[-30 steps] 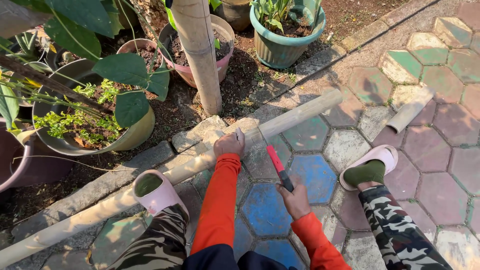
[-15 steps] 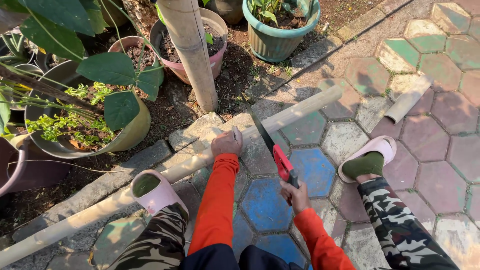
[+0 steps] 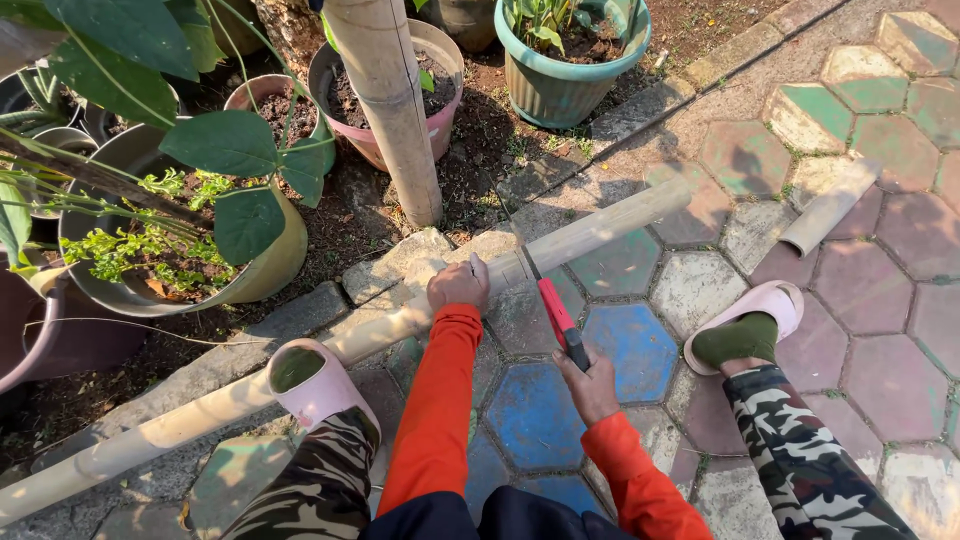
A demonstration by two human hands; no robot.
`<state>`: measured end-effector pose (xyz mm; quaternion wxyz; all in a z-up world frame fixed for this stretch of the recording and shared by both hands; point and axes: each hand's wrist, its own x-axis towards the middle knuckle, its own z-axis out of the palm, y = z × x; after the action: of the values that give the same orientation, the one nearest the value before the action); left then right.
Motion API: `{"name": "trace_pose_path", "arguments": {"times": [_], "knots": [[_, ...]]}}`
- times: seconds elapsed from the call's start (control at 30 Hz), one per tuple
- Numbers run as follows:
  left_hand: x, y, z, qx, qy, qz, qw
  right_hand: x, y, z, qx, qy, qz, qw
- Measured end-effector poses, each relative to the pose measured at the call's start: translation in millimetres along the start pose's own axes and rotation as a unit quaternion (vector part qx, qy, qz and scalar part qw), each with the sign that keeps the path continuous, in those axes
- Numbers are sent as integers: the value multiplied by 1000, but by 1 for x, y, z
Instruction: Sawing a long pole into smaller segments using a hand saw in a garden setting.
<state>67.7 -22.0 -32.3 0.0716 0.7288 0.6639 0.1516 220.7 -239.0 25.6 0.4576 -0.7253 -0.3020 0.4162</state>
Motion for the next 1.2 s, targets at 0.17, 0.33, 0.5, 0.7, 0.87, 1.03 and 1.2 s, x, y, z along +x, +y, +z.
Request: {"name": "trace_pose_path", "arguments": {"times": [0.17, 0.33, 0.5, 0.7, 0.87, 1.03, 1.2], "knots": [[-6, 1, -12, -39, 13, 22, 999, -10, -14, 7, -101, 21, -59, 993], [-17, 1, -15, -47, -19, 29, 998, -33, -47, -9, -164, 11, -71, 984], [-19, 3, -11, -46, 4, 21, 999, -27, -64, -15, -156, -13, 13, 988], [-9, 9, -24, -28, -64, -18, 997, -26, -62, -10, -196, -5, -24, 980], [3, 7, -4, -16, -105, -36, 994, -4, 16, -17, 0, -44, 1, 999], [16, 4, 12, 12, -144, -67, 987, 17, 6, -8, -65, -29, -127, 989], [1, -7, 7, -56, -132, -29, 989, 32, 6, 16, -52, 0, -60, 997]]}}
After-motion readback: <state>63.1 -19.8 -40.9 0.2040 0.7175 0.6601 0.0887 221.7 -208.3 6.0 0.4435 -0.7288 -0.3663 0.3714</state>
